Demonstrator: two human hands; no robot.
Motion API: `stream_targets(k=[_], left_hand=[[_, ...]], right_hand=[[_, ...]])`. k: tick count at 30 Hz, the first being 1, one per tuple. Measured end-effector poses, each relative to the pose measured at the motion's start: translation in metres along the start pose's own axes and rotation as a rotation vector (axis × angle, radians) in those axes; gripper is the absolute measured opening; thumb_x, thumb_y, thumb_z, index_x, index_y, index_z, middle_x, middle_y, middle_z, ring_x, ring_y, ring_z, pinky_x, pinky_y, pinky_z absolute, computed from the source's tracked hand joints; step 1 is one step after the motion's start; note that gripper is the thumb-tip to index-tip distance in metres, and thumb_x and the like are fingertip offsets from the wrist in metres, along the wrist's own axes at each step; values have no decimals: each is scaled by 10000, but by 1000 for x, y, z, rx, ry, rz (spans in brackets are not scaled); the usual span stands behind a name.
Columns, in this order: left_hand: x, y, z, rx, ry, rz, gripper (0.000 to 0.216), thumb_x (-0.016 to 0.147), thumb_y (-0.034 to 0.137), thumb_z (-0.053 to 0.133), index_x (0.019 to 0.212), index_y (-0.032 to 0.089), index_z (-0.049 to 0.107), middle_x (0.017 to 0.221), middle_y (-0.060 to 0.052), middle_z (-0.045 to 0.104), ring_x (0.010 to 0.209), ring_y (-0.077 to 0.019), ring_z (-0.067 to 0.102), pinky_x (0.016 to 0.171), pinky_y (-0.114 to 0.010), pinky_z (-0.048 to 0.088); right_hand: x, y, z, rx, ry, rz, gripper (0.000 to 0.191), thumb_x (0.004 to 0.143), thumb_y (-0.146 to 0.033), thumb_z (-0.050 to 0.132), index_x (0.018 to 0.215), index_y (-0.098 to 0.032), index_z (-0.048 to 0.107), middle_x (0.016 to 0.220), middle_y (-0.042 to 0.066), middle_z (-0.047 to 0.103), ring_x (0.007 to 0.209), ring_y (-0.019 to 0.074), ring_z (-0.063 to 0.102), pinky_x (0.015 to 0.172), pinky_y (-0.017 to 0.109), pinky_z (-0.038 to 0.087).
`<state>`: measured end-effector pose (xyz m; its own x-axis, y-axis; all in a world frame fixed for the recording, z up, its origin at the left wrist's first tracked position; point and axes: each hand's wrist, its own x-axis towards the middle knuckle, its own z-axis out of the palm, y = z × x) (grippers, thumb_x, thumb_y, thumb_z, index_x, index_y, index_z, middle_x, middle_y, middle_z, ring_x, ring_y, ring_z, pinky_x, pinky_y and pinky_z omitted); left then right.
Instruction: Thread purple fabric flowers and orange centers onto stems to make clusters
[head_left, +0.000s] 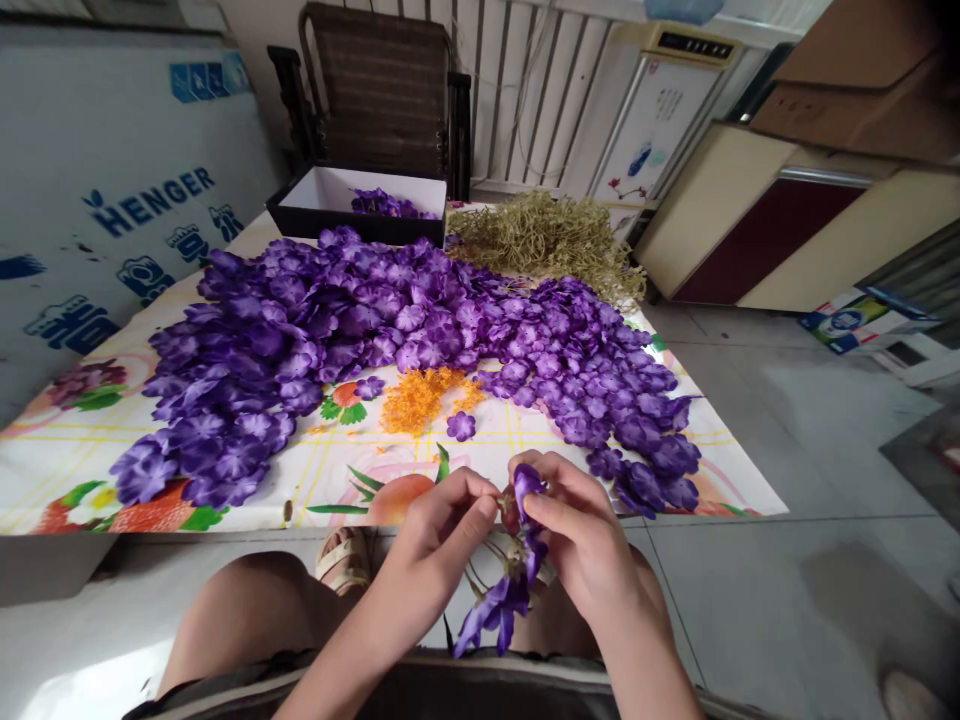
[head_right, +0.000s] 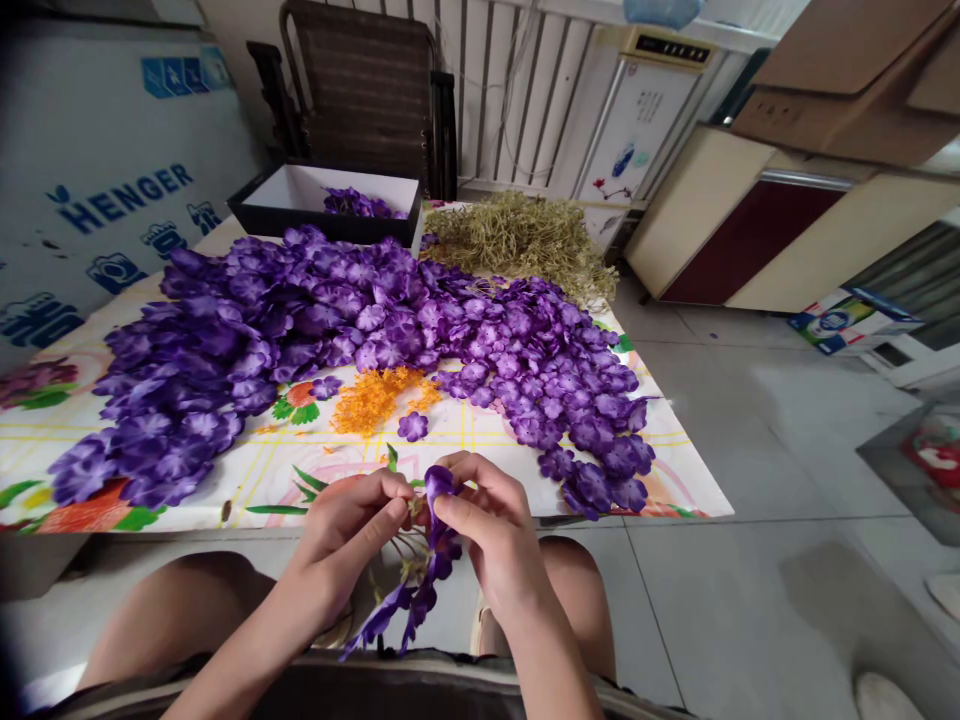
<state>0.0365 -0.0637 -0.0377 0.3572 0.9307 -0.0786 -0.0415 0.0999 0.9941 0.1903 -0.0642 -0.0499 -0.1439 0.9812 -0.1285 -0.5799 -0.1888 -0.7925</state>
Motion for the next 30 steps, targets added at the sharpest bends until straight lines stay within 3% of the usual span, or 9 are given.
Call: stream_targets(k=[4, 15, 20, 30], left_hand=[[0, 0, 1, -26, 7, -8, 203, 897, 323, 579, 783, 159, 620, 713, 9, 570, 683, -117, 506, 636, -202, 410], [3, -4, 3, -223, 44, -19, 210, 858, 341, 642, 749, 161, 641, 707, 9, 608, 706, -113, 559, 688, -198, 452], [1, -5, 3, -137, 76, -7, 239, 856, 350, 638, 729, 148, 623, 695, 3, 585, 683, -116, 546, 644, -202, 444], [-1, -5, 3, -56, 65, 4, 235, 881, 341, 599, 736, 156, 587, 685, 1, 557, 670, -134, 512, 636, -242, 411]], right_hand=[[-2, 0, 1, -33, -14, -69, 54, 717, -173, 727, 755, -209, 712, 837, -22, 603, 724, 97, 537, 648, 189, 425], [-9, 2, 3, -187, 5, -188, 48, 813, -249, 672, 859, -253, 684, 896, -6, 586, 838, 149, 508, 732, 242, 403], [-10, 0, 6, -301, -57, -198, 67, 865, -216, 612, 864, -262, 661, 883, -13, 571, 802, 132, 517, 696, 223, 416], [-12, 0, 7, -336, 15, -196, 40, 847, -227, 618, 849, -241, 655, 863, -2, 572, 780, 148, 504, 664, 244, 395]])
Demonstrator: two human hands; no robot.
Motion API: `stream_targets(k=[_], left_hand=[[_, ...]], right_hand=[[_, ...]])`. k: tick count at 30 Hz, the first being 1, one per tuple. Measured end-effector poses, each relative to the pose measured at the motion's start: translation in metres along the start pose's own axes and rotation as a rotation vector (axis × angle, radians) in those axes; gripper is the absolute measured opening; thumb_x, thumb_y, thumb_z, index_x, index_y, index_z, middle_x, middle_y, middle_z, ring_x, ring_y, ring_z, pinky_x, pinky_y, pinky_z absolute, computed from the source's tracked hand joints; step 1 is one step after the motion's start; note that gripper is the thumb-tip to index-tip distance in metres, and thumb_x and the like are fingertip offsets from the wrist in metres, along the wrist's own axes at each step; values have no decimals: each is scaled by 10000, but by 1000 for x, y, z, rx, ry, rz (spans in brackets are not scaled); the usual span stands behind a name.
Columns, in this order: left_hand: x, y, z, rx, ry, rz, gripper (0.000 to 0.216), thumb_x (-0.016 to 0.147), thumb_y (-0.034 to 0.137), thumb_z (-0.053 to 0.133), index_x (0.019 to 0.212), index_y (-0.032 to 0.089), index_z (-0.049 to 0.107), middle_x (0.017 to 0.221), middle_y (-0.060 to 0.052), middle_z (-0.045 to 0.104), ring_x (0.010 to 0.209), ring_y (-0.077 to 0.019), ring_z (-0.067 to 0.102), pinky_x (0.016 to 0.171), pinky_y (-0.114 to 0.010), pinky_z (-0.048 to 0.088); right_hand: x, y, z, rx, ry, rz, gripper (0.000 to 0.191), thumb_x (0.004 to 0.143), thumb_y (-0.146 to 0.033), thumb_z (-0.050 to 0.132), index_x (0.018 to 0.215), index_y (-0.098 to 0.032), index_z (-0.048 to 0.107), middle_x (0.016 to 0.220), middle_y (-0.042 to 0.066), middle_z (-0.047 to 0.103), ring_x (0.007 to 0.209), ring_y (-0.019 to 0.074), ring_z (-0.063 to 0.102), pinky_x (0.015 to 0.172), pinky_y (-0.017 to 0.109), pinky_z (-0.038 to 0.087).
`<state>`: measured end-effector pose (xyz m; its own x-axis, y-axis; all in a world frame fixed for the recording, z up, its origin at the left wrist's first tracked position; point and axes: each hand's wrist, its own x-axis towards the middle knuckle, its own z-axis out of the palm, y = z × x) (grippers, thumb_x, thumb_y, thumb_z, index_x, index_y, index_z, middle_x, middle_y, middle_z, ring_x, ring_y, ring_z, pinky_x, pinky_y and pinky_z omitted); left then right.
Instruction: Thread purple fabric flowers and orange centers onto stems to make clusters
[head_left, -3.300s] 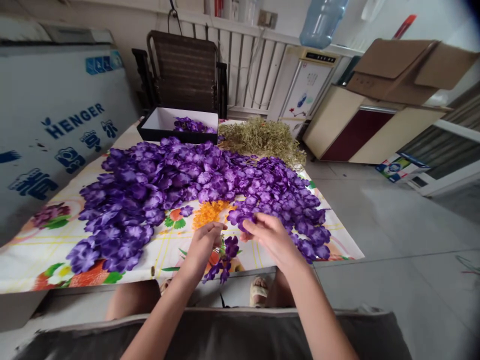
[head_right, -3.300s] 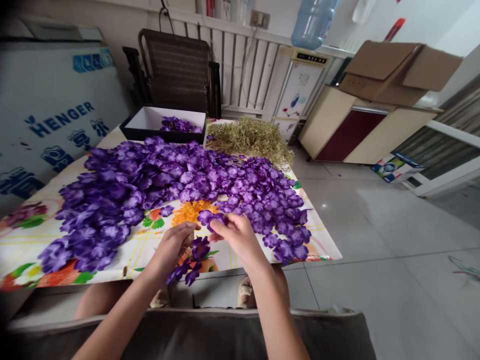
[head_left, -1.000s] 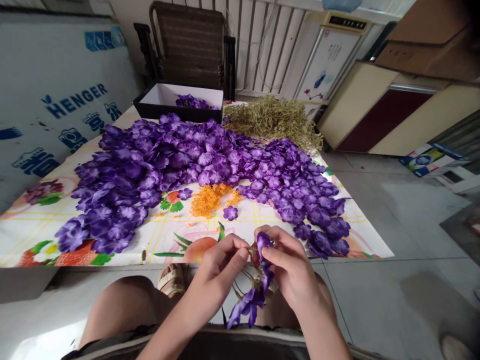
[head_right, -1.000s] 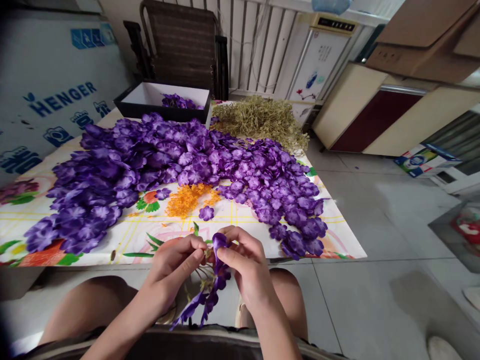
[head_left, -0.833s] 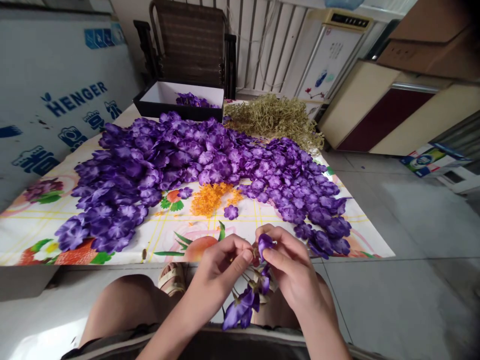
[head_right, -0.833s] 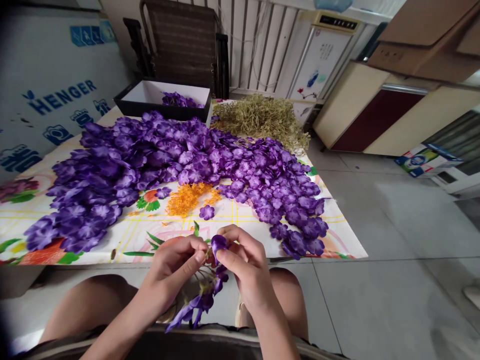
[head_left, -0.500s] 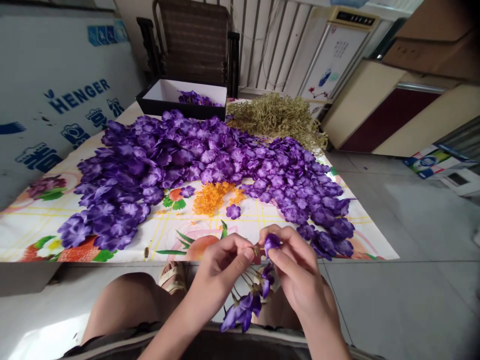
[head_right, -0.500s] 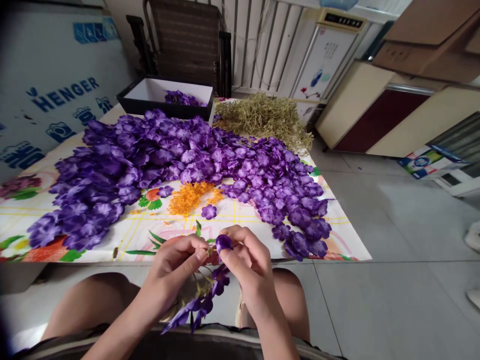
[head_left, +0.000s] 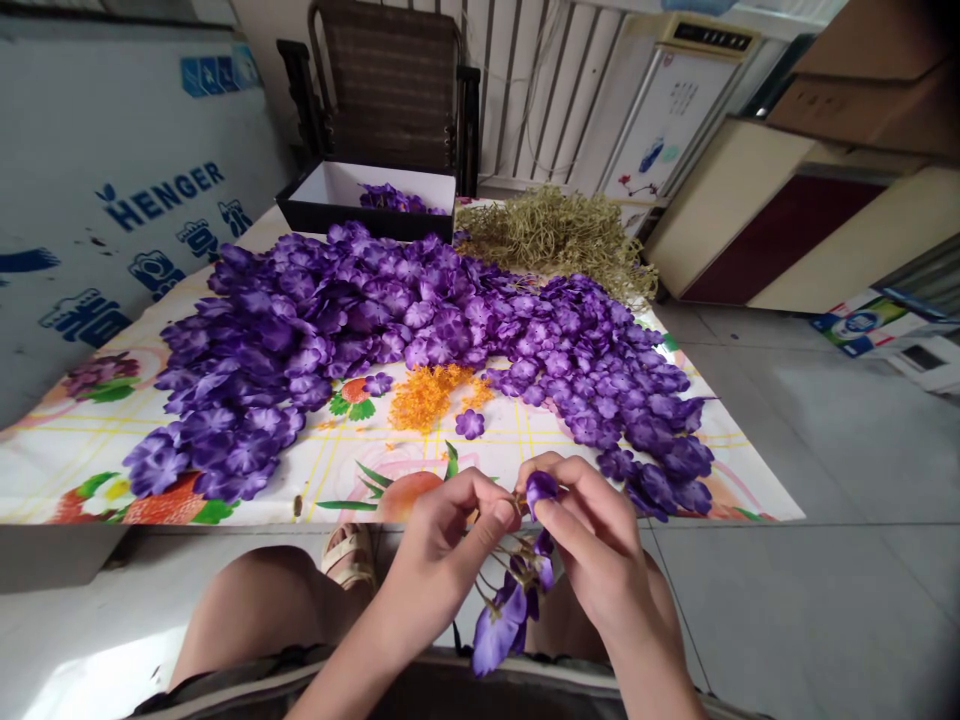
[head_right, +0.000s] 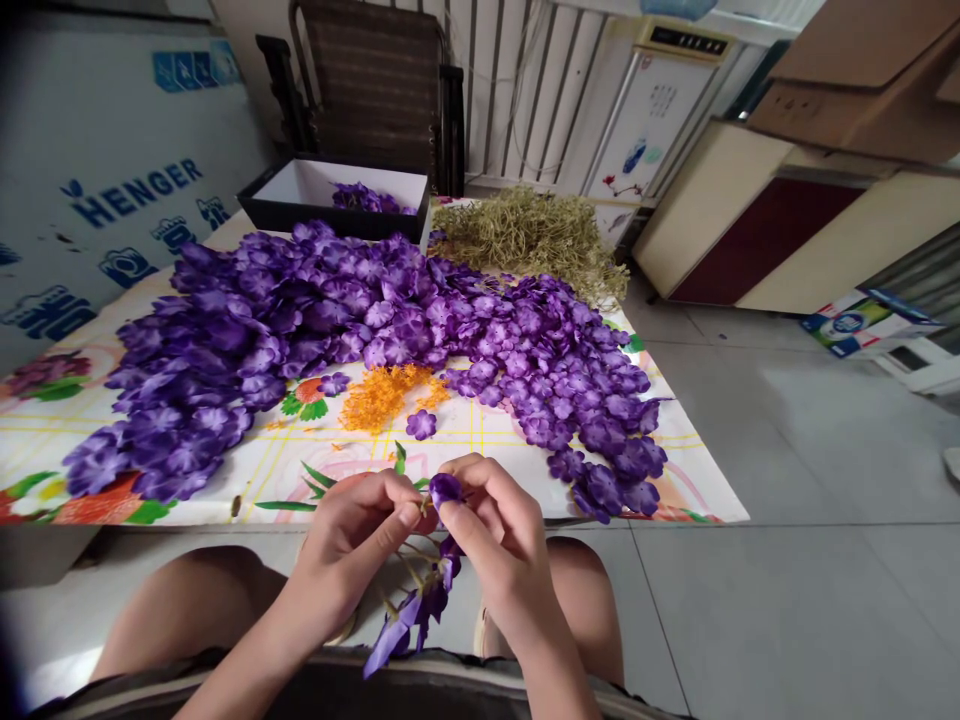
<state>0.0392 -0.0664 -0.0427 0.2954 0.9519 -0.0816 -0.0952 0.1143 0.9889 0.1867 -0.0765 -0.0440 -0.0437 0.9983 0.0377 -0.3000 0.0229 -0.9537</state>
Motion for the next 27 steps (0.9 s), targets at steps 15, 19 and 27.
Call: stream_targets(k=[15, 19, 27], left_hand=[[-23, 24, 9, 144, -62, 64, 208, 935, 324, 517, 783, 184, 534, 740, 13, 500, 706, -132, 462, 652, -243, 389], [-43, 42, 17, 153, -44, 123, 231, 942, 334, 502, 759, 193, 503, 707, 22, 478, 671, -125, 433, 623, -240, 372], [-89, 88, 28, 281, 5, 241, 243, 939, 370, 502, 776, 193, 535, 703, 9, 534, 642, -130, 496, 596, -239, 403]], right_hand=[[-23, -24, 11, -153, -15, -135, 77, 904, -209, 543, 871, -256, 595, 839, 8, 546, 739, 158, 513, 600, 251, 404], [-41, -39, 26, -165, 6, -214, 90, 919, -209, 514, 874, -248, 581, 857, 22, 540, 738, 163, 516, 574, 253, 395], [-79, -76, 51, -165, -15, -364, 118, 933, -219, 488, 948, -284, 586, 951, 25, 548, 916, 182, 526, 764, 259, 451]])
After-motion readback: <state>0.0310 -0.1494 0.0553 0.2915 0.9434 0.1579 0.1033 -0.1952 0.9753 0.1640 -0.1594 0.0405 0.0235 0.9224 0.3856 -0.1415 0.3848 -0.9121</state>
